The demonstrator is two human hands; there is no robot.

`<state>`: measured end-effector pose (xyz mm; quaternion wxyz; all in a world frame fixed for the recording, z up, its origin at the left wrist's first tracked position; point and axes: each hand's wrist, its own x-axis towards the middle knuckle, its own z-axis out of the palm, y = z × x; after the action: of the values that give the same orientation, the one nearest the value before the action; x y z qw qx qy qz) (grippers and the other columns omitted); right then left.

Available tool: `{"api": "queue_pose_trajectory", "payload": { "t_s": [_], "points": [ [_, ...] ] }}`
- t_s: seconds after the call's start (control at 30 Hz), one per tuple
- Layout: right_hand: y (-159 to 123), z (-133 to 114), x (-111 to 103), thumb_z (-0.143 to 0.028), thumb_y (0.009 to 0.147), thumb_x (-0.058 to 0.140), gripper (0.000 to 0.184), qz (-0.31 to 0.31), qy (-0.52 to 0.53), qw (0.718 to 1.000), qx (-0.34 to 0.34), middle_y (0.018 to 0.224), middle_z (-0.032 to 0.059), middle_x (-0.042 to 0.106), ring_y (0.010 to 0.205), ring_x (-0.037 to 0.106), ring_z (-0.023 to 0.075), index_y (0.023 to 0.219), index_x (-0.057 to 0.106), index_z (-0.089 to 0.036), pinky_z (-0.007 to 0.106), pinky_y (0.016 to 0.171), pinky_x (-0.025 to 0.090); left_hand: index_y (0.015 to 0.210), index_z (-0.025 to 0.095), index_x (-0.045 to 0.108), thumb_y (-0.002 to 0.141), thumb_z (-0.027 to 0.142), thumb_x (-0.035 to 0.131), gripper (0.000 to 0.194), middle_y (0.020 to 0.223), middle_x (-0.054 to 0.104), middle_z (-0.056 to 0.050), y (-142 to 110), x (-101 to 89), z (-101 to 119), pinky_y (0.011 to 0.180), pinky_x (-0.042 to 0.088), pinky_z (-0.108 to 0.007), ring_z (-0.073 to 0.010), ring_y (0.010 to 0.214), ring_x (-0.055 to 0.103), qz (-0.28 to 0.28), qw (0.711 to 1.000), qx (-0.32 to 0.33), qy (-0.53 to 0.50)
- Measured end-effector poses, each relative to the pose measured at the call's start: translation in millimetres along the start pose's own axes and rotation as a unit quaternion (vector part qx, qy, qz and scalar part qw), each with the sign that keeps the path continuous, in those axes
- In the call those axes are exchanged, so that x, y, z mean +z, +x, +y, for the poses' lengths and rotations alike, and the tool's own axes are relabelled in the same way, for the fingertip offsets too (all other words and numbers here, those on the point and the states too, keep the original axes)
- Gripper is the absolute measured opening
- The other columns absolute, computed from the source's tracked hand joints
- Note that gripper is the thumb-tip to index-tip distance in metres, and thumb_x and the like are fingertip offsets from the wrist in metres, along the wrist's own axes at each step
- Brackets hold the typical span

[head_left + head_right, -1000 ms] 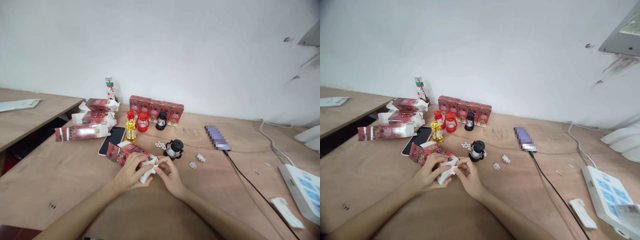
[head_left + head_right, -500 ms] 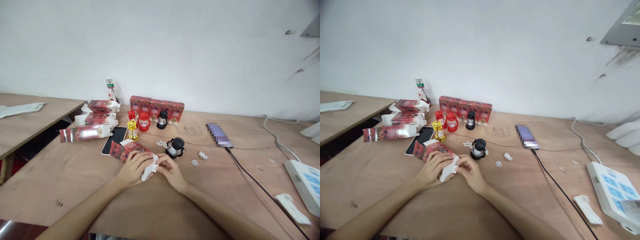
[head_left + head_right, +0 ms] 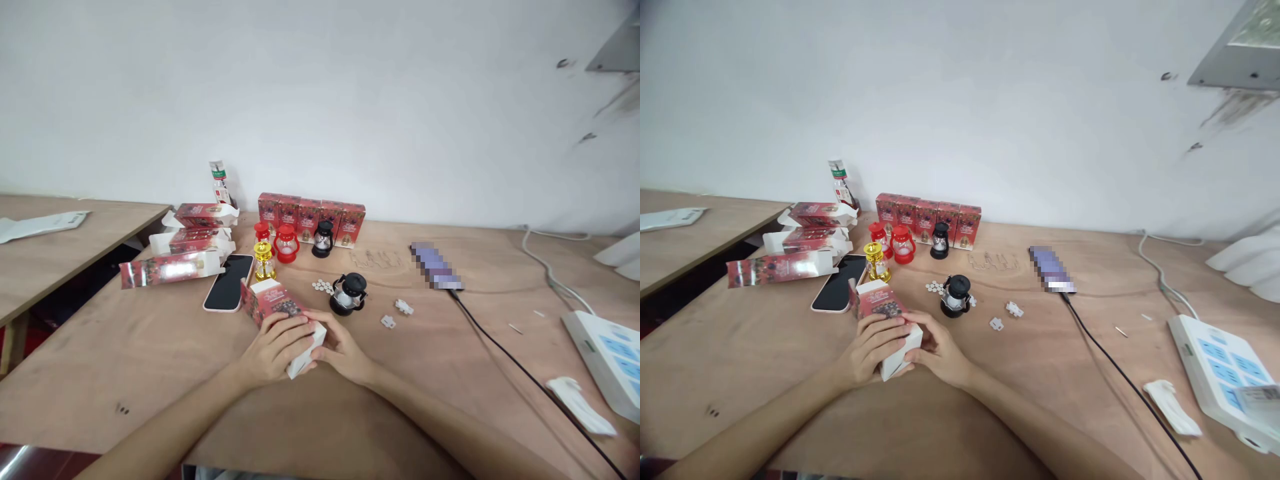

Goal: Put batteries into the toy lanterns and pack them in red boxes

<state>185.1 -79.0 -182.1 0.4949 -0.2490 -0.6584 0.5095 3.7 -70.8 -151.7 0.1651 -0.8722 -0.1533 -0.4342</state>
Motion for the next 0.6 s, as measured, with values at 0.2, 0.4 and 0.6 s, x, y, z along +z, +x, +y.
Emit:
{"api": "queue_pose_trajectory", "payload": {
  "t_s": [0.2, 0.4, 0.6],
  "points": [
    [-2, 0, 0, -0.032, 0.084, 0.064, 0.041, 0.060, -0.177, 0.970, -0.153, 0.143, 0.0086, 0.037, 0.124, 0.049, 0.0223, 0.123, 0.050, -0.034, 0.037, 0.092, 0.051, 0.135, 0.018, 0.037, 0.078, 0.068, 0.048, 0.077, 0.128, 0.047, -0.018, 1, 0.7, 5, 0.101, 0.032, -0.053, -0.0346, 0.123, 0.042, 0.044, 0.987, -0.155, 0.000],
    [-3, -9, 10, -0.012, 0.080, 0.063, 0.036, -0.022, -0.498, 0.792, -0.353, 0.142, 0.0104, 0.039, 0.132, 0.038, 0.0262, 0.112, 0.062, -0.026, 0.045, 0.099, 0.047, 0.145, 0.021, 0.012, 0.085, 0.053, 0.052, 0.080, 0.139, 0.030, -0.018, 4, -3.7, 7, 0.098, 0.042, -0.049, -0.0317, 0.127, 0.038, 0.121, 0.902, -0.402, -0.099],
    [-9, -9, 10, -0.014, 0.075, 0.055, 0.043, 0.033, -0.526, 0.745, -0.409, 0.152, 0.0040, 0.025, 0.136, 0.029, 0.0348, 0.117, 0.055, -0.025, 0.056, 0.097, 0.046, 0.133, 0.024, 0.029, 0.078, 0.035, 0.067, 0.068, 0.122, 0.045, -0.011, -3, -3.2, 5, 0.089, 0.051, -0.041, -0.0262, 0.112, 0.054, 0.139, 0.924, -0.350, -0.068]
  ]
}}
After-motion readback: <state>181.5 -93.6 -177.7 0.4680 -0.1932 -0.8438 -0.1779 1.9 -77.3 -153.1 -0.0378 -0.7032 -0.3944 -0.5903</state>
